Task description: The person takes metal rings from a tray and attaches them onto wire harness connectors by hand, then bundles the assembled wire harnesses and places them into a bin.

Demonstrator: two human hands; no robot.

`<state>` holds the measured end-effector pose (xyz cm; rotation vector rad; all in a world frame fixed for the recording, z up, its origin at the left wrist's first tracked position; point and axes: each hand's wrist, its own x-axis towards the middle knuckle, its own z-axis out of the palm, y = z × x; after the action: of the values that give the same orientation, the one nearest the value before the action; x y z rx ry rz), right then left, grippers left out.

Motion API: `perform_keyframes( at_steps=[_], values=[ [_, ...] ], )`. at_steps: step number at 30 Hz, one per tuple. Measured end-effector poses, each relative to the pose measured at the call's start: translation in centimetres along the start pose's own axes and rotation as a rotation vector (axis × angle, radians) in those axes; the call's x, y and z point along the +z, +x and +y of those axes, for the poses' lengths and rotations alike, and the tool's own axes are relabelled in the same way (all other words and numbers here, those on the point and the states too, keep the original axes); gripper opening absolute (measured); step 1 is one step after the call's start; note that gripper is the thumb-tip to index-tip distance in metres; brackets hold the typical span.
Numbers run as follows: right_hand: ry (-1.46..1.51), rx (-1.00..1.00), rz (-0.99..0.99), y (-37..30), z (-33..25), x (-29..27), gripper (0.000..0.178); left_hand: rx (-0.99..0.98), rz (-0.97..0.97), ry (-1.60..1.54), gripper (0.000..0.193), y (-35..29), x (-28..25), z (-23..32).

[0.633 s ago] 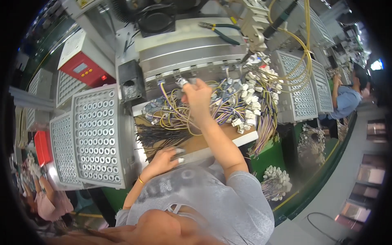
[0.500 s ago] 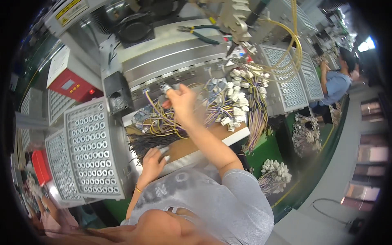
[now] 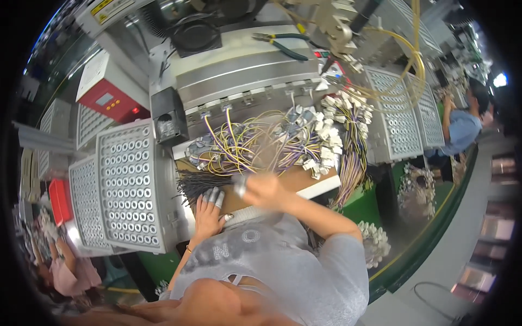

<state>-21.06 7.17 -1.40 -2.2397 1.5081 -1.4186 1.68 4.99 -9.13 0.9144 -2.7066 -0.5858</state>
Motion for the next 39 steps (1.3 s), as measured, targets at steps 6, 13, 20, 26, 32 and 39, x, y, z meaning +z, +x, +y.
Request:
perform_keyframes(
  at_steps=[6,13,20,26,32,39],
  values=[
    [0.166,-0.217,-0.703,-7.9,3.6,4.0,0.018,-0.012,-0.05,0.064,0.068,1.3,-0.6,1.3],
    [0.223,-0.315,-0.782,-6.6,3.6,5.4,0.02,-0.06,0.019,0.086,0.068,0.5,0.5,0.3],
    [0.156,-0.313,-0.681,-8.4,4.5,6.4,0.027,0.122,0.126,0.108,0.061,0.0,1.3,-1.3],
    [0.177,-0.352,-0.656,-8.3,3.8,6.8,0.025,0.094,0.32,0.071,0.06,-1.3,2.1,-0.9],
    [0.126,-0.359,-0.659,-8.0,4.0,7.0,0.025,0.184,0.525,0.117,0.044,-1.4,2.9,-1.6],
    [-0.035,-0.347,-0.678,-9.1,4.8,6.4,0.033,0.179,0.574,0.041,0.055,-1.0,4.4,-1.8]
  ],
)
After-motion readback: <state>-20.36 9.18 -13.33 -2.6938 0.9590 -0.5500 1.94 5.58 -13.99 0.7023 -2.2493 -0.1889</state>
